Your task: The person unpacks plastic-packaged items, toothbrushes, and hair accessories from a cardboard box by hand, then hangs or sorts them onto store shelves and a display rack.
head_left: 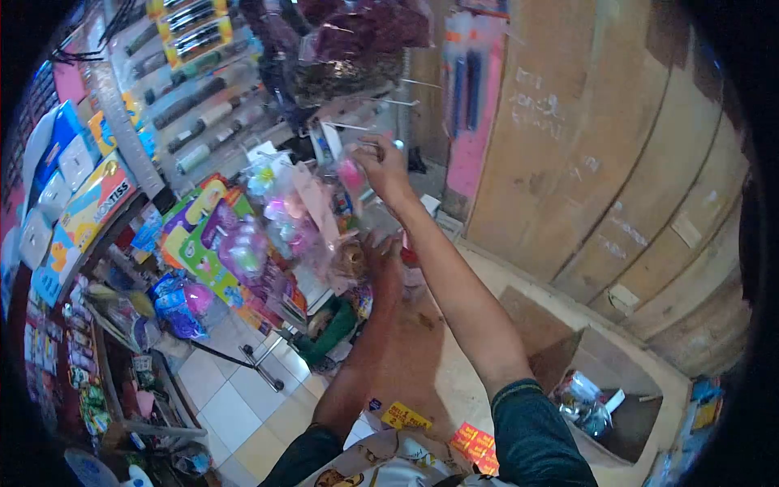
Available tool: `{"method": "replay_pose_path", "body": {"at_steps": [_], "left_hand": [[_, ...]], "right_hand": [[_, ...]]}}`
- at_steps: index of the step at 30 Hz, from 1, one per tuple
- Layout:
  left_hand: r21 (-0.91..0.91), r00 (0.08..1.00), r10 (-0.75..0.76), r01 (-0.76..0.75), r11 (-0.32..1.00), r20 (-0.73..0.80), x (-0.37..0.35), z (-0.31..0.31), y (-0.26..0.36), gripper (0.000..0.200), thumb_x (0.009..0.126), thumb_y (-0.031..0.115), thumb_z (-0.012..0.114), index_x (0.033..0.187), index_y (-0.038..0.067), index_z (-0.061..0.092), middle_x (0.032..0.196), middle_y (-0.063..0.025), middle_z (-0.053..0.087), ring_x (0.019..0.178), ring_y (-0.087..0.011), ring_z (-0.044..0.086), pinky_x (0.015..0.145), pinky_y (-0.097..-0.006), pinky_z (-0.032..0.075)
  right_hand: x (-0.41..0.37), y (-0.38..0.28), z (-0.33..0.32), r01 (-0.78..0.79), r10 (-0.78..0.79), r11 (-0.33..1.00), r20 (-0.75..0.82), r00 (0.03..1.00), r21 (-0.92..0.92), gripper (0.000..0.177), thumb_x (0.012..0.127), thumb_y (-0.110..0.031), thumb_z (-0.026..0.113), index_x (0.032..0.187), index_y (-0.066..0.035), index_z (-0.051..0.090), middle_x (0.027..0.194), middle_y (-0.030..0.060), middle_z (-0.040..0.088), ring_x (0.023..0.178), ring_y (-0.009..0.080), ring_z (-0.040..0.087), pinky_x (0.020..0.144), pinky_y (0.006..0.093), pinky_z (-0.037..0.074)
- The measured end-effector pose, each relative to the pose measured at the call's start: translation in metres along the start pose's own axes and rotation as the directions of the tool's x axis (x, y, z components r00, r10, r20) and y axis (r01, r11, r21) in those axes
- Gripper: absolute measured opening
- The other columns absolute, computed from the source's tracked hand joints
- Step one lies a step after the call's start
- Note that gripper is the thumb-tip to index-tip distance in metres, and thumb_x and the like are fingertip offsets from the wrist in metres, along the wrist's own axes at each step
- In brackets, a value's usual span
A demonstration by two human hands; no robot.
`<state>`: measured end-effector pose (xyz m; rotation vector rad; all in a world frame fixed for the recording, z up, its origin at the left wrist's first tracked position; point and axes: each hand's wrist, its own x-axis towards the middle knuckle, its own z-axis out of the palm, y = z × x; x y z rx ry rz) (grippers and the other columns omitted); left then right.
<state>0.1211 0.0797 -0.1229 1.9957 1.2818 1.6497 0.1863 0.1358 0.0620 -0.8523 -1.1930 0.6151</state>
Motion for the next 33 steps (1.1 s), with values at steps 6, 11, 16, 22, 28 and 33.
{"method": "replay_pose_path", "body": {"at_steps": [6, 11, 16, 22, 28, 33], "left_hand": [[-0.675, 0.798, -0.413, 0.597, 0.434, 0.440, -0.028, -0.033, 0.089, 0.066, 0.086, 0.006, 0.060, 0.143, 0.006, 0.028, 0.135, -0.0148, 0.039, 0.118, -0.0257, 0.048, 0.095, -0.0345, 0.044], [-0.712, 0.733, -0.057, 0.674, 0.195, 0.678, -0.098, -0.036, 0.135, 0.032, 0.087, 0.004, 0.061, 0.118, 0.002, 0.051, 0.103, -0.0060, 0.057, 0.094, -0.0169, 0.056, 0.080, -0.0294, 0.047], [-0.516, 0.569, 0.139, 0.580, 0.631, 0.810, -0.156, -0.062, 0.187, 0.020, 0.087, 0.006, 0.064, 0.106, 0.001, 0.060, 0.091, -0.0032, 0.062, 0.080, -0.0137, 0.060, 0.073, -0.0270, 0.048], [-0.523, 0.461, 0.318, 0.434, 0.734, 0.828, -0.193, -0.068, 0.245, 0.009, 0.088, 0.004, 0.061, 0.096, 0.000, 0.065, 0.092, -0.0100, 0.067, 0.088, -0.0178, 0.064, 0.079, -0.0317, 0.049], [-0.579, 0.426, 0.414, 0.405, 0.708, 0.805, -0.209, -0.054, 0.295, 0.008, 0.087, 0.002, 0.061, 0.093, 0.000, 0.064, 0.089, -0.0106, 0.066, 0.084, -0.0179, 0.063, 0.077, -0.0304, 0.048], [-0.453, 0.325, 0.336, 0.425, 0.783, 0.884, -0.209, -0.026, 0.326, 0.011, 0.088, 0.003, 0.060, 0.098, 0.000, 0.063, 0.088, -0.0098, 0.064, 0.083, -0.0140, 0.062, 0.075, -0.0269, 0.048]], "right_hand": [[-0.101, -0.055, -0.055, -0.146, 0.145, 0.989, 0.045, 0.988, 0.017, 0.026, 0.090, -0.016, 0.062, 0.112, -0.001, 0.061, 0.101, 0.0070, 0.065, 0.091, 0.0140, 0.059, 0.079, 0.0286, 0.047], [-0.249, -0.110, -0.096, -0.066, 0.065, 0.982, -0.010, 0.998, -0.177, 0.014, 0.090, -0.012, 0.062, 0.099, 0.000, 0.063, 0.088, 0.0051, 0.062, 0.085, 0.0120, 0.056, 0.079, 0.0276, 0.046], [-0.376, -0.163, -0.140, -0.332, 0.304, 0.906, -0.143, 0.942, -0.263, 0.010, 0.089, -0.009, 0.065, 0.094, -0.001, 0.067, 0.083, 0.0079, 0.066, 0.082, 0.0151, 0.062, 0.077, 0.0300, 0.048], [-0.473, -0.214, -0.191, -0.492, 0.328, 0.804, -0.441, 0.836, -0.334, 0.011, 0.087, -0.005, 0.064, 0.096, 0.000, 0.067, 0.087, 0.0123, 0.068, 0.083, 0.0186, 0.065, 0.075, 0.0308, 0.050], [-0.537, -0.256, -0.237, -0.588, 0.269, 0.772, -0.714, 0.646, -0.241, 0.010, 0.086, -0.003, 0.064, 0.094, 0.003, 0.066, 0.087, 0.0136, 0.066, 0.080, 0.0183, 0.064, 0.073, 0.0298, 0.049], [-0.553, -0.287, -0.283, -0.627, 0.310, 0.770, -0.787, 0.533, -0.121, 0.012, 0.085, -0.006, 0.066, 0.093, 0.001, 0.068, 0.086, 0.0128, 0.068, 0.079, 0.0179, 0.064, 0.072, 0.0300, 0.049]]}}
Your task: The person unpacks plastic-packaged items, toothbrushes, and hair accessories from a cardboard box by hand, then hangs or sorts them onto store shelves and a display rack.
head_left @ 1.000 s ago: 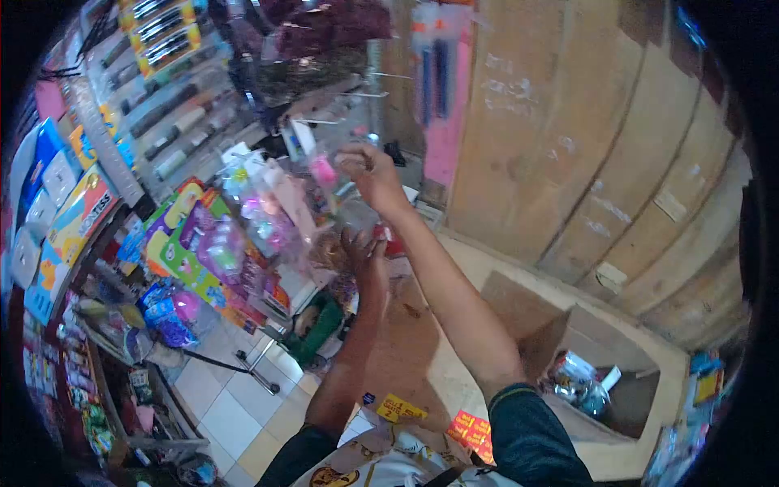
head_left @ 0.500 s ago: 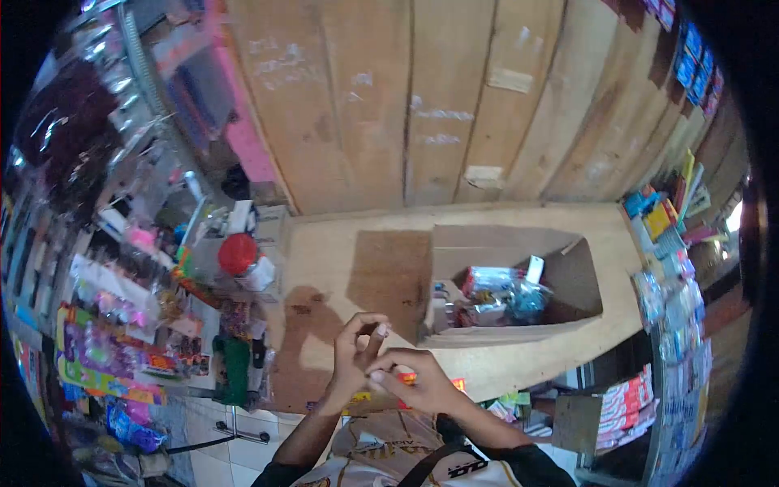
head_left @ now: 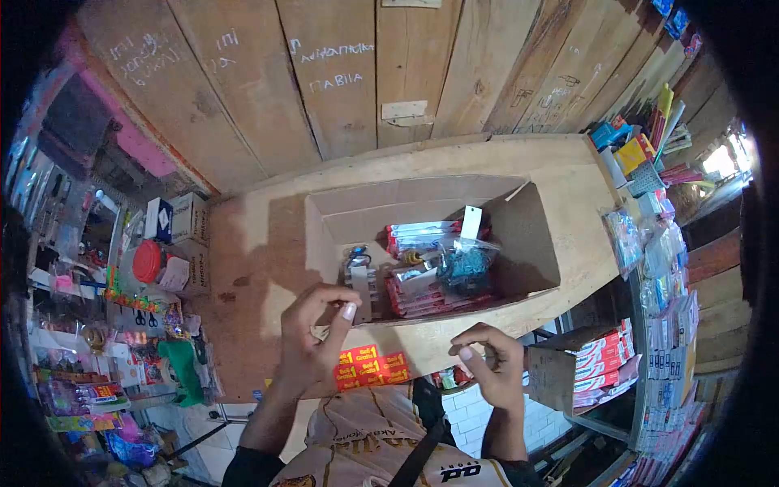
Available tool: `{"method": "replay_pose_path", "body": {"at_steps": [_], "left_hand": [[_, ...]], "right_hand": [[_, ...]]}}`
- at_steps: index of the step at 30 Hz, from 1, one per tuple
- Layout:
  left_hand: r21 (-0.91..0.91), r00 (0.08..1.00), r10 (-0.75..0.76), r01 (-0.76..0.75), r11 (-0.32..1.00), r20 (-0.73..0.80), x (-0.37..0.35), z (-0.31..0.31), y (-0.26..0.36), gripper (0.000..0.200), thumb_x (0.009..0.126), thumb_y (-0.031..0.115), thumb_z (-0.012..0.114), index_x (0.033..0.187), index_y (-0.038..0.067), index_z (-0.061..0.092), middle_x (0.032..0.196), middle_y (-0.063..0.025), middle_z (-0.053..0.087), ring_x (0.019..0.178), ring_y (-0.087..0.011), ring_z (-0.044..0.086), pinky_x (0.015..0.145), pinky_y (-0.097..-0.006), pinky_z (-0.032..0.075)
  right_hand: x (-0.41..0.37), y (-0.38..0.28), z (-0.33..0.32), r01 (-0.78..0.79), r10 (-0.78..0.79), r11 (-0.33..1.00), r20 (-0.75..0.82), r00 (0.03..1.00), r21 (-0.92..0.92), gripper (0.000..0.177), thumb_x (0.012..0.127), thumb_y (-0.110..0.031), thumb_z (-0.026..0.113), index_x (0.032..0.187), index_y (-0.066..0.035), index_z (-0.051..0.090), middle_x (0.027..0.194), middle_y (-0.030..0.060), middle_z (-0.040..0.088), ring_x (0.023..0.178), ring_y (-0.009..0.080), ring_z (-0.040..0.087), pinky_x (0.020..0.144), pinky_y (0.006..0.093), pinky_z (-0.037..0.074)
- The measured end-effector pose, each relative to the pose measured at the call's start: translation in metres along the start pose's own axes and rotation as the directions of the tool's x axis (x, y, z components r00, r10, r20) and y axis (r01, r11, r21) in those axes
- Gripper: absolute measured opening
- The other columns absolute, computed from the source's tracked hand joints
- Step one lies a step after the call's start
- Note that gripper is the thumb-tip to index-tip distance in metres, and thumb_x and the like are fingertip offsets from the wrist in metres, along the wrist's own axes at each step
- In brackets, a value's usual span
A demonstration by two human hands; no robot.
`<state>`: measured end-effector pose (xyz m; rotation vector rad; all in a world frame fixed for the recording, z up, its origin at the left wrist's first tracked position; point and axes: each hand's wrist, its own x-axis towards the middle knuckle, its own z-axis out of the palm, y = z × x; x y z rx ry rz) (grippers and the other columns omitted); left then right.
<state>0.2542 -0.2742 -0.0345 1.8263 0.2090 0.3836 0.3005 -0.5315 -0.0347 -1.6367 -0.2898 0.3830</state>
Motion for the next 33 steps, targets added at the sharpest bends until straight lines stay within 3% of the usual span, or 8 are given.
{"method": "replay_pose_path", "body": {"at_steps": [7, 10, 15, 16, 19, 20, 23, 33], "left_hand": [[0.267, 0.928, 0.020, -0.128, 0.955, 0.373, 0.073, 0.018, 0.005, 0.021, 0.089, 0.010, 0.061, 0.106, -0.001, 0.060, 0.095, -0.0170, 0.065, 0.087, -0.0251, 0.065, 0.078, -0.0352, 0.050], [0.279, 0.879, 0.077, -0.231, 0.932, 0.470, 0.102, 0.027, -0.006, 0.026, 0.090, 0.015, 0.060, 0.109, -0.002, 0.058, 0.094, -0.0184, 0.064, 0.092, -0.0297, 0.065, 0.079, -0.0390, 0.050], [0.475, 0.720, -0.120, -0.314, 0.822, 0.684, 0.131, 0.056, -0.037, 0.031, 0.088, 0.018, 0.059, 0.111, -0.002, 0.056, 0.109, -0.0217, 0.059, 0.103, -0.0377, 0.060, 0.085, -0.0458, 0.049], [0.496, 0.705, -0.139, -0.330, 0.803, 0.696, 0.131, 0.064, -0.043, 0.031, 0.087, 0.019, 0.059, 0.108, -0.004, 0.057, 0.107, -0.0217, 0.059, 0.101, -0.0375, 0.062, 0.084, -0.0467, 0.050], [0.475, 0.549, -0.208, -0.404, 0.782, 0.809, 0.135, 0.084, -0.064, 0.035, 0.083, 0.017, 0.061, 0.110, -0.006, 0.057, 0.112, -0.0227, 0.057, 0.102, -0.0391, 0.061, 0.086, -0.0462, 0.051], [0.546, 0.465, -0.397, -0.247, 0.800, 0.792, 0.140, 0.092, -0.062, 0.032, 0.085, 0.016, 0.059, 0.107, -0.007, 0.058, 0.119, -0.0274, 0.054, 0.108, -0.0416, 0.057, 0.092, -0.0461, 0.048], [0.625, 0.271, -0.563, -0.333, 0.706, 0.781, 0.144, 0.110, -0.068, 0.029, 0.080, 0.014, 0.060, 0.099, -0.008, 0.063, 0.112, -0.0274, 0.060, 0.106, -0.0399, 0.060, 0.088, -0.0461, 0.050], [0.688, 0.241, -0.644, -0.257, 0.679, 0.726, 0.128, 0.113, -0.116, 0.032, 0.079, 0.012, 0.056, 0.102, -0.008, 0.064, 0.104, -0.0266, 0.064, 0.102, -0.0383, 0.062, 0.089, -0.0457, 0.049]], "right_hand": [[0.077, -0.038, -0.064, 0.239, -0.128, 0.923, 0.344, 0.930, -0.303, 0.015, 0.085, -0.010, 0.067, 0.097, 0.000, 0.068, 0.089, 0.0133, 0.069, 0.082, 0.0209, 0.067, 0.074, 0.0329, 0.051], [0.121, -0.052, -0.067, 0.308, -0.038, 0.852, 0.535, 0.844, -0.424, 0.020, 0.084, -0.011, 0.068, 0.102, -0.002, 0.067, 0.087, 0.0140, 0.067, 0.081, 0.0270, 0.067, 0.074, 0.0364, 0.052], [0.188, -0.014, -0.049, 0.548, 0.058, 0.666, 0.767, 0.639, -0.506, 0.024, 0.089, -0.018, 0.060, 0.107, -0.002, 0.063, 0.094, 0.0200, 0.065, 0.088, 0.0353, 0.066, 0.079, 0.0451, 0.052], [0.200, -0.011, -0.042, 0.543, 0.218, 0.622, 0.791, 0.572, -0.564, 0.029, 0.086, -0.018, 0.060, 0.109, 0.000, 0.062, 0.098, 0.0216, 0.065, 0.093, 0.0375, 0.065, 0.082, 0.0481, 0.052], [0.218, 0.031, -0.027, 0.685, 0.348, 0.399, 0.792, 0.501, -0.609, 0.027, 0.081, -0.013, 0.062, 0.105, 0.001, 0.063, 0.095, 0.0217, 0.066, 0.093, 0.0379, 0.065, 0.083, 0.0478, 0.052], [0.222, 0.046, -0.023, 0.693, 0.404, 0.371, 0.779, 0.479, -0.618, 0.028, 0.080, -0.013, 0.062, 0.104, 0.000, 0.064, 0.100, 0.0222, 0.064, 0.095, 0.0373, 0.065, 0.083, 0.0474, 0.052], [0.227, 0.067, -0.013, 0.711, 0.505, 0.312, 0.744, 0.438, -0.630, 0.028, 0.078, -0.012, 0.062, 0.104, -0.001, 0.066, 0.116, 0.0232, 0.058, 0.104, 0.0354, 0.062, 0.084, 0.0462, 0.052], [0.226, 0.082, -0.012, 0.754, 0.625, 0.198, 0.673, 0.395, -0.626, 0.034, 0.082, -0.022, 0.060, 0.115, -0.016, 0.066, 0.142, 0.0237, 0.039, 0.131, 0.0379, 0.039, 0.102, 0.0508, 0.040]]}}
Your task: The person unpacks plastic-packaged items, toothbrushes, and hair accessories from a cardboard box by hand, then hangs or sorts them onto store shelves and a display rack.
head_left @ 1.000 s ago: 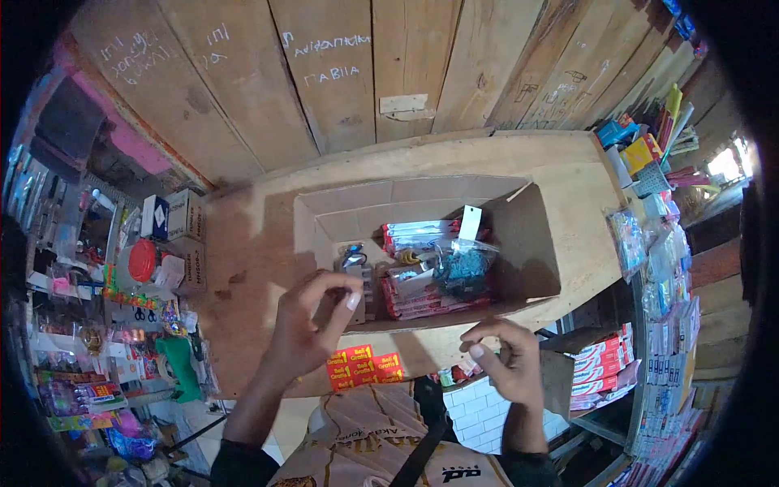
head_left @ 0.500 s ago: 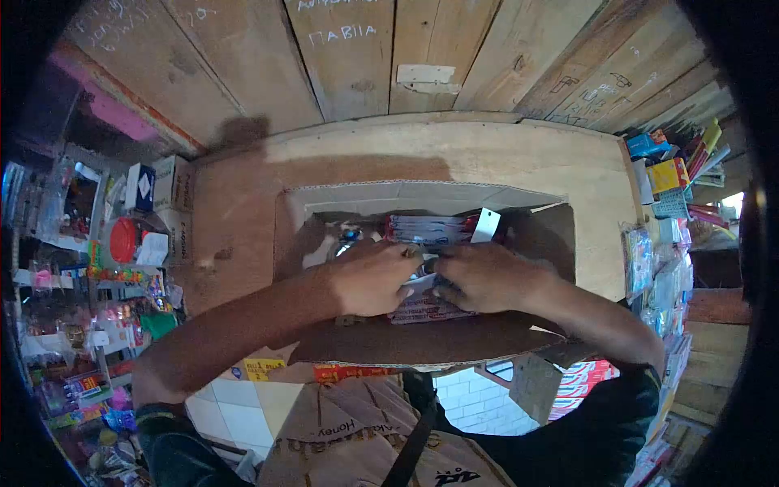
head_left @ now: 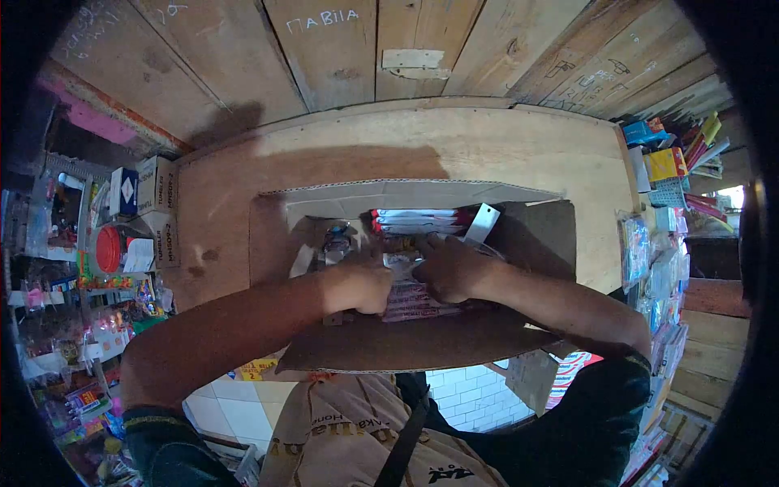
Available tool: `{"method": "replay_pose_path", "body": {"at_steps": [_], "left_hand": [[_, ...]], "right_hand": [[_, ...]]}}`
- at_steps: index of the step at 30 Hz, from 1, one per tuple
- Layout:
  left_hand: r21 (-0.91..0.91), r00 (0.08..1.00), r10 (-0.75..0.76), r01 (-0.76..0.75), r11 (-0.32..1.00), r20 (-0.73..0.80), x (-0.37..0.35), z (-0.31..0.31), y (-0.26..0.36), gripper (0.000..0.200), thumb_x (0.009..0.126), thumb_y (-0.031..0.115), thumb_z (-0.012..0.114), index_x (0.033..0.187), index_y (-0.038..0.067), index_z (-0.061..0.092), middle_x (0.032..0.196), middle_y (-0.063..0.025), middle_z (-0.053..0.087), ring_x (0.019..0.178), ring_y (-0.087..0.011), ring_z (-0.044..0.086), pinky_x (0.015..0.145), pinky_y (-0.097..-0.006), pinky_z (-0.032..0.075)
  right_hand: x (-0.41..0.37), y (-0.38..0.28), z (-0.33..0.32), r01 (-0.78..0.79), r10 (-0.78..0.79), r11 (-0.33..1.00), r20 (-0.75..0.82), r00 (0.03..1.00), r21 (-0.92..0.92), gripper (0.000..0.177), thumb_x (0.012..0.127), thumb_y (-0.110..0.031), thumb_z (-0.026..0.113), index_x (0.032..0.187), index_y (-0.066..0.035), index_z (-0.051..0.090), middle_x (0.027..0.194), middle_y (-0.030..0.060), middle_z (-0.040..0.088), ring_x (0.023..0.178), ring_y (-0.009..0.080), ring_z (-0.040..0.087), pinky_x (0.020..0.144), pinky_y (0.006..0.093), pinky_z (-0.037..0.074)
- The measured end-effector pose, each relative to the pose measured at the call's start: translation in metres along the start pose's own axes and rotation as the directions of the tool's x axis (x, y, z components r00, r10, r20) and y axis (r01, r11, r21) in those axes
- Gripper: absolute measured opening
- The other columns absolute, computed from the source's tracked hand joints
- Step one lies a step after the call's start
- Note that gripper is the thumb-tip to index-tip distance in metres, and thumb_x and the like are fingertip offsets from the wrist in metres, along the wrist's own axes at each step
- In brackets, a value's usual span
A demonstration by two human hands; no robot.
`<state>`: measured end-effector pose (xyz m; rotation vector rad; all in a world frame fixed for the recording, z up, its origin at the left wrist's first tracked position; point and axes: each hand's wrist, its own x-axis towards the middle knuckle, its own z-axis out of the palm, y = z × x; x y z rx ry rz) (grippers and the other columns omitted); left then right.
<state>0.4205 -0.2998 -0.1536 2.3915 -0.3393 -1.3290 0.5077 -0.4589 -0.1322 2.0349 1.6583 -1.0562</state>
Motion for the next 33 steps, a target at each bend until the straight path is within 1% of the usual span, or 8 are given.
{"method": "replay_pose_path", "body": {"at_steps": [4, 11, 17, 20, 22, 25, 29, 33], "left_hand": [[-0.001, 1.000, 0.018, -0.018, 1.000, 0.020, 0.000, -0.004, -0.006, 0.039, 0.080, 0.014, 0.056, 0.112, -0.007, 0.058, 0.110, -0.0283, 0.061, 0.109, -0.0390, 0.058, 0.093, -0.0456, 0.047], [-0.003, 0.997, 0.075, -0.075, 0.997, 0.002, 0.004, -0.005, -0.001, 0.051, 0.081, 0.019, 0.058, 0.125, -0.005, 0.048, 0.122, -0.0309, 0.054, 0.116, -0.0426, 0.053, 0.098, -0.0470, 0.043], [0.001, 0.948, 0.121, -0.127, 0.992, -0.296, 0.015, 0.017, -0.016, 0.049, 0.081, 0.019, 0.059, 0.121, -0.007, 0.049, 0.121, -0.0310, 0.055, 0.115, -0.0418, 0.054, 0.095, -0.0478, 0.045], [-0.068, 0.997, 0.077, -0.076, 0.995, 0.004, 0.000, -0.016, -0.005, 0.049, 0.082, 0.019, 0.061, 0.119, -0.009, 0.047, 0.117, -0.0300, 0.057, 0.110, -0.0407, 0.057, 0.091, -0.0465, 0.047], [-0.040, 0.994, 0.061, -0.064, 0.997, -0.091, 0.000, -0.013, -0.005, 0.049, 0.081, 0.020, 0.064, 0.116, -0.010, 0.047, 0.112, -0.0291, 0.060, 0.106, -0.0408, 0.060, 0.089, -0.0458, 0.048], [-0.107, 0.962, 0.051, -0.082, 0.991, -0.270, -0.017, -0.033, 0.000, 0.050, 0.079, 0.022, 0.067, 0.113, -0.009, 0.049, 0.105, -0.0281, 0.061, 0.103, -0.0412, 0.061, 0.087, -0.0455, 0.049], [-0.038, 0.915, 0.051, -0.072, 0.997, -0.400, -0.041, -0.063, 0.003, 0.048, 0.076, 0.028, 0.072, 0.105, -0.007, 0.055, 0.099, -0.0274, 0.063, 0.099, -0.0407, 0.062, 0.086, -0.0456, 0.048], [-0.077, 0.863, 0.093, -0.150, 0.986, -0.496, -0.060, -0.070, 0.000, 0.034, 0.077, 0.020, 0.071, 0.099, -0.003, 0.060, 0.096, -0.0251, 0.064, 0.093, -0.0376, 0.064, 0.082, -0.0422, 0.049]], "right_hand": [[0.004, 0.002, 0.007, 0.008, -0.008, 0.999, 0.001, 1.000, 0.039, 0.036, 0.083, -0.025, 0.060, 0.118, -0.018, 0.065, 0.145, 0.0230, 0.037, 0.135, 0.0363, 0.034, 0.103, 0.0522, 0.038], [0.003, 0.003, 0.018, 0.044, -0.050, 0.995, -0.066, 0.997, -0.093, 0.029, 0.080, -0.021, 0.061, 0.107, -0.013, 0.069, 0.124, 0.0168, 0.059, 0.121, 0.0337, 0.051, 0.090, 0.0469, 0.046], [0.007, 0.010, 0.012, 0.104, -0.107, 0.988, 0.026, 0.994, 0.116, 0.029, 0.079, -0.018, 0.063, 0.106, -0.011, 0.068, 0.106, 0.0167, 0.067, 0.105, 0.0327, 0.061, 0.082, 0.0465, 0.050], [0.016, 0.013, 0.021, 0.103, -0.108, 0.987, 0.037, 0.993, 0.123, 0.028, 0.077, -0.015, 0.063, 0.103, -0.009, 0.069, 0.098, 0.0179, 0.068, 0.093, 0.0335, 0.066, 0.076, 0.0455, 0.052], [0.007, 0.008, -0.004, 0.074, -0.089, 0.984, 0.085, 0.992, 0.160, 0.026, 0.075, -0.013, 0.064, 0.100, -0.007, 0.069, 0.093, 0.0188, 0.068, 0.087, 0.0341, 0.067, 0.074, 0.0446, 0.053], [0.004, 0.018, -0.003, 0.195, -0.151, 0.936, -0.166, 0.974, 0.293, 0.024, 0.073, -0.009, 0.063, 0.095, -0.005, 0.070, 0.093, 0.0192, 0.068, 0.087, 0.0340, 0.066, 0.076, 0.0436, 0.052], [-0.005, 0.022, -0.027, 0.335, -0.210, 0.728, -0.270, 0.940, 0.599, 0.022, 0.080, -0.004, 0.064, 0.101, -0.004, 0.071, 0.099, 0.0148, 0.069, 0.095, 0.0271, 0.065, 0.086, 0.0373, 0.050], [-0.023, 0.021, -0.046, 0.518, -0.224, 0.572, -0.486, 0.845, 0.637, 0.016, 0.082, -0.005, 0.065, 0.096, -0.002, 0.071, 0.089, 0.0107, 0.069, 0.083, 0.0201, 0.063, 0.077, 0.0336, 0.049]]}}
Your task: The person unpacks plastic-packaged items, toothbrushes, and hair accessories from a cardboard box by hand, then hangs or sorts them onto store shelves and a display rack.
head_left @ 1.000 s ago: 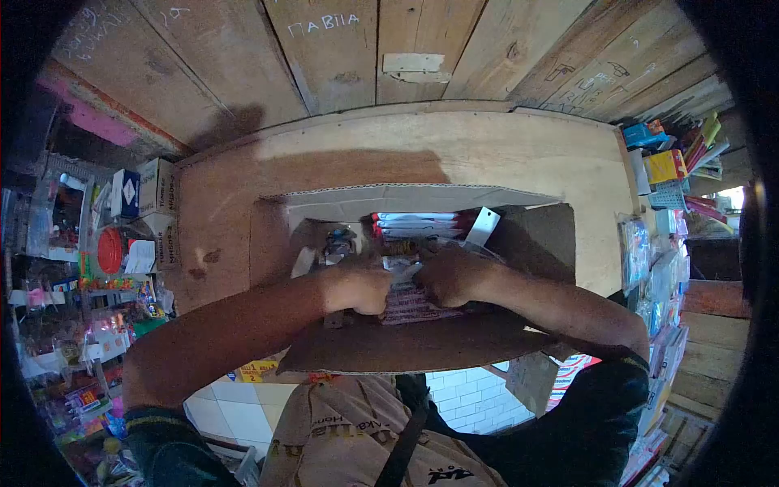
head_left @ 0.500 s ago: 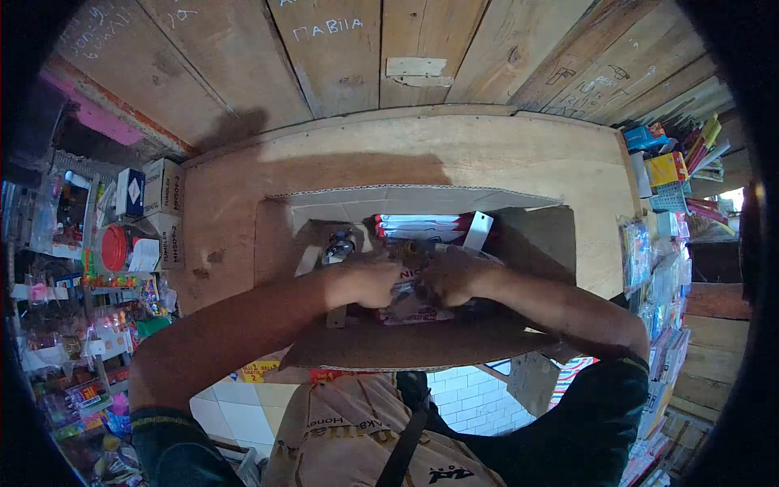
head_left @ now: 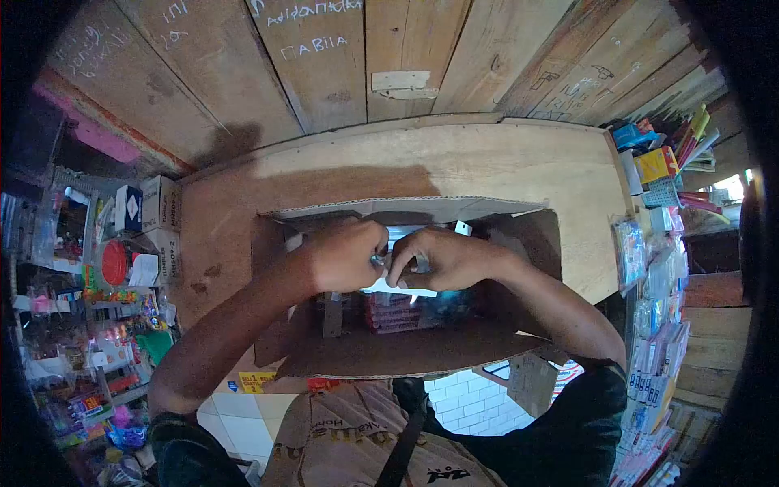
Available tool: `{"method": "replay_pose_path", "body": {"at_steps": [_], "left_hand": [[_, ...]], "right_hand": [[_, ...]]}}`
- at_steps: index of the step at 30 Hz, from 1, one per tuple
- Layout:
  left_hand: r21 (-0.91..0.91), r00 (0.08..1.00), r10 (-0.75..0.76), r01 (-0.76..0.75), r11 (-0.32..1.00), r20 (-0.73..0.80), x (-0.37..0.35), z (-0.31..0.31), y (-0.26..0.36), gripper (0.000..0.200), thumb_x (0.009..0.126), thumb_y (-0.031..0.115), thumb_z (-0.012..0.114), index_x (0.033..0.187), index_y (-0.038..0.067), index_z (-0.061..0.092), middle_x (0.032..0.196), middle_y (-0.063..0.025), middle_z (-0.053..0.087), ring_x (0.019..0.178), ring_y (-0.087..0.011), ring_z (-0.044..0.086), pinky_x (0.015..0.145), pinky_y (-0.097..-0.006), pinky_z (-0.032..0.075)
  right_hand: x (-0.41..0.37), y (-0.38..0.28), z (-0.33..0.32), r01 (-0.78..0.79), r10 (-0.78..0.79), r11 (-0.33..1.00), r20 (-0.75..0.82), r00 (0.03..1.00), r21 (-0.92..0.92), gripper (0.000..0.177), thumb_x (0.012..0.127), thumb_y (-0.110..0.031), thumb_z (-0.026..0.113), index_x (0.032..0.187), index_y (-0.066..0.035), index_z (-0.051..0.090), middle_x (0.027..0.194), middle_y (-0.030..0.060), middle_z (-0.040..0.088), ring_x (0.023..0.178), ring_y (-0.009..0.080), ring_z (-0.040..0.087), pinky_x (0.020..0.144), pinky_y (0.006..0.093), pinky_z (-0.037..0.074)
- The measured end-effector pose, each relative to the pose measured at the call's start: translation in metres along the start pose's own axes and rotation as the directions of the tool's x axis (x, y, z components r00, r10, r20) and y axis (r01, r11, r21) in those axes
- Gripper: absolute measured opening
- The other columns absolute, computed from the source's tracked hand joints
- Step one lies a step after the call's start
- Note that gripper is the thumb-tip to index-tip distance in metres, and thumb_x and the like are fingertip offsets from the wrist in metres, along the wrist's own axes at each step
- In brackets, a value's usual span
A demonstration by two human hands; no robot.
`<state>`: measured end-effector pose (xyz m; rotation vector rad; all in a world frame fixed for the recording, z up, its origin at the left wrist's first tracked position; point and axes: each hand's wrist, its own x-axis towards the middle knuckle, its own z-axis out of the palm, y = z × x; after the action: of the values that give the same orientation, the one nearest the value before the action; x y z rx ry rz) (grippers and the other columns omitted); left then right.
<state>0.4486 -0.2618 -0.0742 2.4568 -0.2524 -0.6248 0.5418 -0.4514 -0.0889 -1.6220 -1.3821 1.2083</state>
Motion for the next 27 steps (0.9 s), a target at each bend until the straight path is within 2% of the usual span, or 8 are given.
{"method": "replay_pose_path", "body": {"at_steps": [5, 10, 14, 17, 21, 24, 25, 27], "left_hand": [[-0.330, 0.999, 0.050, -0.050, 0.943, -0.008, -0.024, -0.024, 0.015, 0.028, 0.079, 0.011, 0.068, 0.104, 0.000, 0.062, 0.095, -0.0224, 0.065, 0.094, -0.0313, 0.065, 0.079, -0.0404, 0.051], [-0.706, 0.977, 0.146, -0.213, 0.676, -0.156, -0.045, -0.022, 0.000, 0.024, 0.086, 0.012, 0.067, 0.106, 0.000, 0.062, 0.098, -0.0116, 0.067, 0.096, -0.0169, 0.063, 0.086, -0.0339, 0.049], [-0.867, 0.988, -0.014, -0.130, 0.481, -0.157, -0.071, -0.025, 0.005, 0.026, 0.087, 0.010, 0.066, 0.111, 0.002, 0.060, 0.105, -0.0080, 0.067, 0.099, -0.0152, 0.061, 0.090, -0.0293, 0.045], [-0.935, 0.976, -0.002, -0.210, 0.287, -0.219, -0.085, -0.015, 0.005, 0.025, 0.087, 0.007, 0.065, 0.111, 0.003, 0.059, 0.106, -0.0085, 0.066, 0.099, -0.0145, 0.061, 0.089, -0.0296, 0.045], [-0.923, 0.931, 0.147, -0.293, -0.247, -0.335, -0.096, 0.016, -0.012, 0.024, 0.088, 0.004, 0.060, 0.112, 0.004, 0.059, 0.110, -0.0102, 0.064, 0.098, -0.0177, 0.063, 0.080, -0.0306, 0.051], [-0.864, 0.984, -0.047, -0.172, -0.473, -0.170, -0.121, 0.032, -0.006, 0.032, 0.090, 0.004, 0.055, 0.122, 0.002, 0.054, 0.113, -0.0126, 0.063, 0.096, -0.0205, 0.064, 0.079, -0.0322, 0.054], [-0.828, 0.924, 0.258, -0.099, -0.552, -0.283, -0.121, 0.040, -0.013, 0.037, 0.091, 0.008, 0.055, 0.127, 0.000, 0.052, 0.117, -0.0139, 0.062, 0.099, -0.0217, 0.063, 0.082, -0.0327, 0.054], [-0.824, 0.866, 0.344, -0.126, -0.552, -0.363, -0.140, 0.058, -0.025, 0.042, 0.094, 0.018, 0.053, 0.131, -0.002, 0.048, 0.122, -0.0164, 0.059, 0.105, -0.0250, 0.061, 0.088, -0.0385, 0.052]], "right_hand": [[-0.014, -0.031, -0.013, 0.120, -0.120, 0.992, -0.023, 0.993, 0.033, 0.021, 0.085, -0.005, 0.065, 0.105, -0.004, 0.068, 0.103, 0.0111, 0.068, 0.098, 0.0210, 0.063, 0.089, 0.0352, 0.048], [-0.034, -0.062, -0.027, 0.155, -0.153, 0.987, -0.058, 0.986, 0.031, 0.029, 0.085, -0.012, 0.070, 0.112, -0.004, 0.065, 0.107, 0.0084, 0.066, 0.103, 0.0187, 0.059, 0.091, 0.0339, 0.047], [-0.056, -0.101, -0.024, 0.075, -0.053, 0.956, -0.084, 0.995, 0.283, 0.033, 0.088, -0.016, 0.070, 0.117, -0.003, 0.061, 0.121, 0.0074, 0.057, 0.109, 0.0162, 0.054, 0.090, 0.0311, 0.050], [-0.059, -0.116, -0.003, 0.212, -0.123, 0.860, -0.215, 0.969, 0.463, 0.037, 0.085, -0.010, 0.072, 0.119, -0.002, 0.060, 0.121, 0.0076, 0.058, 0.108, 0.0151, 0.054, 0.090, 0.0298, 0.050], [-0.049, -0.149, 0.017, 0.318, -0.217, 0.921, -0.378, 0.900, 0.227, 0.037, 0.085, -0.004, 0.070, 0.121, -0.002, 0.060, 0.114, 0.0061, 0.062, 0.100, 0.0128, 0.058, 0.089, 0.0274, 0.050], [-0.022, -0.169, 0.037, 0.381, -0.281, 0.920, -0.525, 0.803, 0.089, 0.022, 0.088, -0.009, 0.069, 0.108, -0.001, 0.066, 0.089, 0.0008, 0.063, 0.081, 0.0060, 0.055, 0.071, 0.0225, 0.046], [-0.015, -0.176, 0.044, 0.379, -0.273, 0.921, -0.546, 0.792, 0.089, 0.020, 0.088, -0.010, 0.069, 0.106, -0.001, 0.068, 0.084, -0.0007, 0.062, 0.077, 0.0043, 0.053, 0.067, 0.0216, 0.045], [0.006, -0.193, 0.059, 0.375, -0.264, 0.924, -0.592, 0.761, 0.070, 0.013, 0.090, -0.013, 0.068, 0.095, -0.001, 0.068, 0.068, -0.0061, 0.053, 0.064, 0.0013, 0.046, 0.056, 0.0205, 0.037]]}}
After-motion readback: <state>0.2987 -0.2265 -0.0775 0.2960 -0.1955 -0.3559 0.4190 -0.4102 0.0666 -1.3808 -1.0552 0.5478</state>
